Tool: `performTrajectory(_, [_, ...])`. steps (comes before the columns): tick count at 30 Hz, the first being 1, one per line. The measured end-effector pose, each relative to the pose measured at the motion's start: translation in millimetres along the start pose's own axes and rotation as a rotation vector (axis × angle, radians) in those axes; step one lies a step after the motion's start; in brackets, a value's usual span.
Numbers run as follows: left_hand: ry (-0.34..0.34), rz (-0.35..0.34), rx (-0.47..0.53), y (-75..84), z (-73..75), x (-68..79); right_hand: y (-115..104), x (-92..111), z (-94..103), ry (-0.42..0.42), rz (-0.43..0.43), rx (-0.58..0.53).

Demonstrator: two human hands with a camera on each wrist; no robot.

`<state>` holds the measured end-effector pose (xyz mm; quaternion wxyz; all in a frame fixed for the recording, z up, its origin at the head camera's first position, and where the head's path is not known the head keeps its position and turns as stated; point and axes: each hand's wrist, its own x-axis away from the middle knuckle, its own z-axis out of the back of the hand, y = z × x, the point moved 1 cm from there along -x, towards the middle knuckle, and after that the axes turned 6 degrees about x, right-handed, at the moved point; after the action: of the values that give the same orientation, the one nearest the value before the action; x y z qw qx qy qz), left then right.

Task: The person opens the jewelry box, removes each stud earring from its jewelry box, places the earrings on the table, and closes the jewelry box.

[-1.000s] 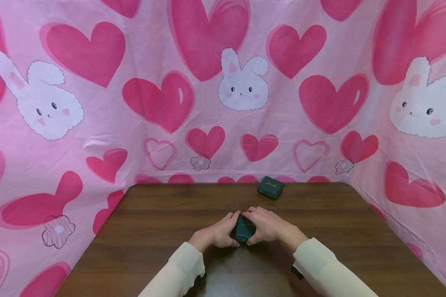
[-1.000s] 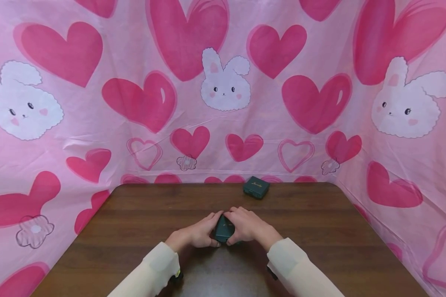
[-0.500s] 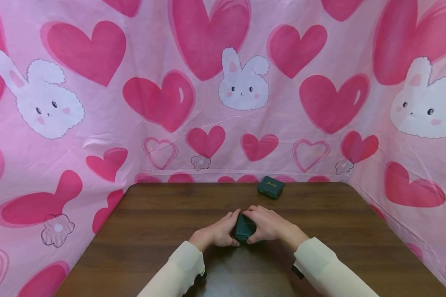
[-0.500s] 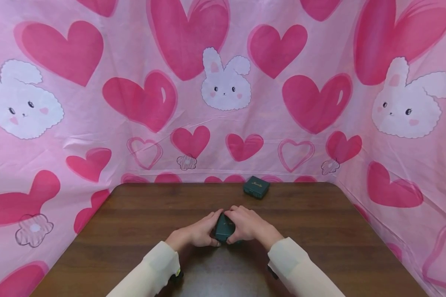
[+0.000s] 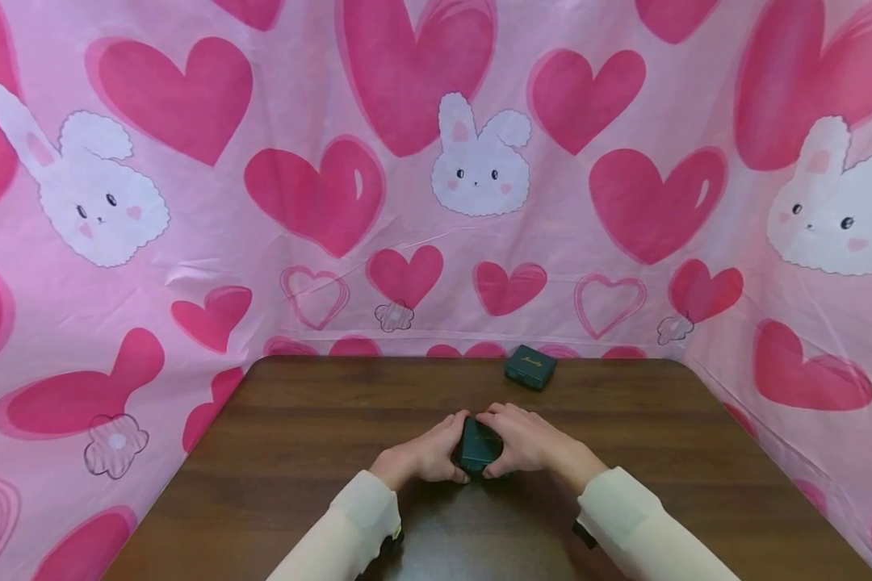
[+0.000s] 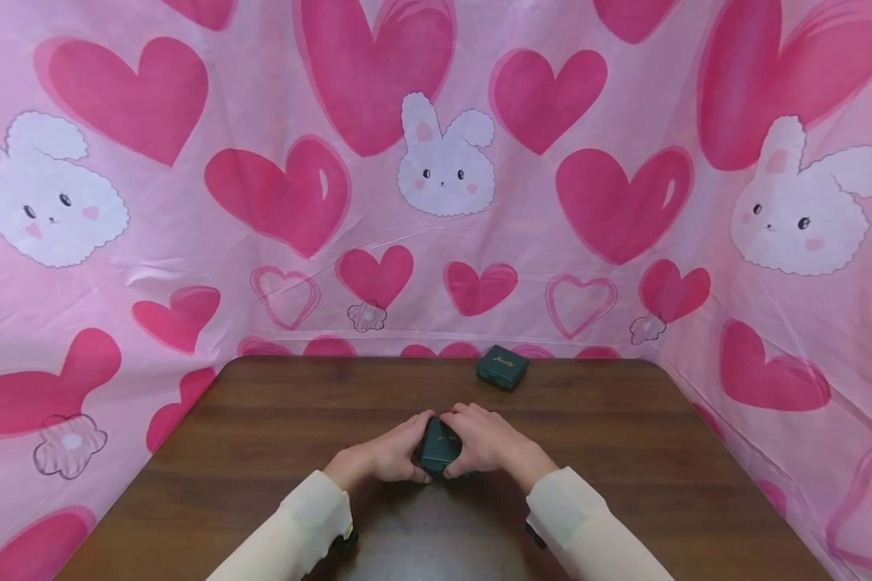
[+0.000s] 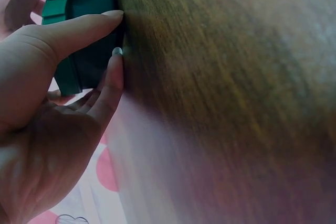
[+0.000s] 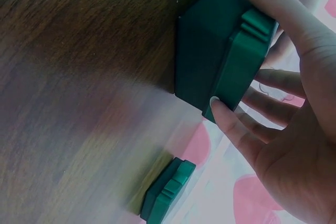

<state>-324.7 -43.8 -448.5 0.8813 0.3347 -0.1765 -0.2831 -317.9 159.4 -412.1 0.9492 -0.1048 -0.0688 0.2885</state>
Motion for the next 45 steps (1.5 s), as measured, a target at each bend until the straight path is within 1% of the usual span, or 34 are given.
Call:
performTrajectory(11, [0.012,-0.031,0.0,-2.7,-0.8,-0.4,0,2,-2.3,0.002,-0.012,0.002])
performTrajectory(23, [0.012,-0.027,0.013,0.7,1.4,0.6,2,4,-1.7,0.017,-0.006,0.004])
performTrajectory(33, [0.005,-0.024,0.027,-1.2,1.6,1.0,5,9,0.5,0.019,-0.027,-0.038])
performTrajectory(39, [0.004,-0.019,0.047,0.1,1.3,2.5,8,10,-0.1,0.015,-0.023,-0.073])
performTrajectory(45, [0.012,-0.014,0.053,0.7,0.7,0.7,9,11,-0.1,0.011,-0.019,-0.079])
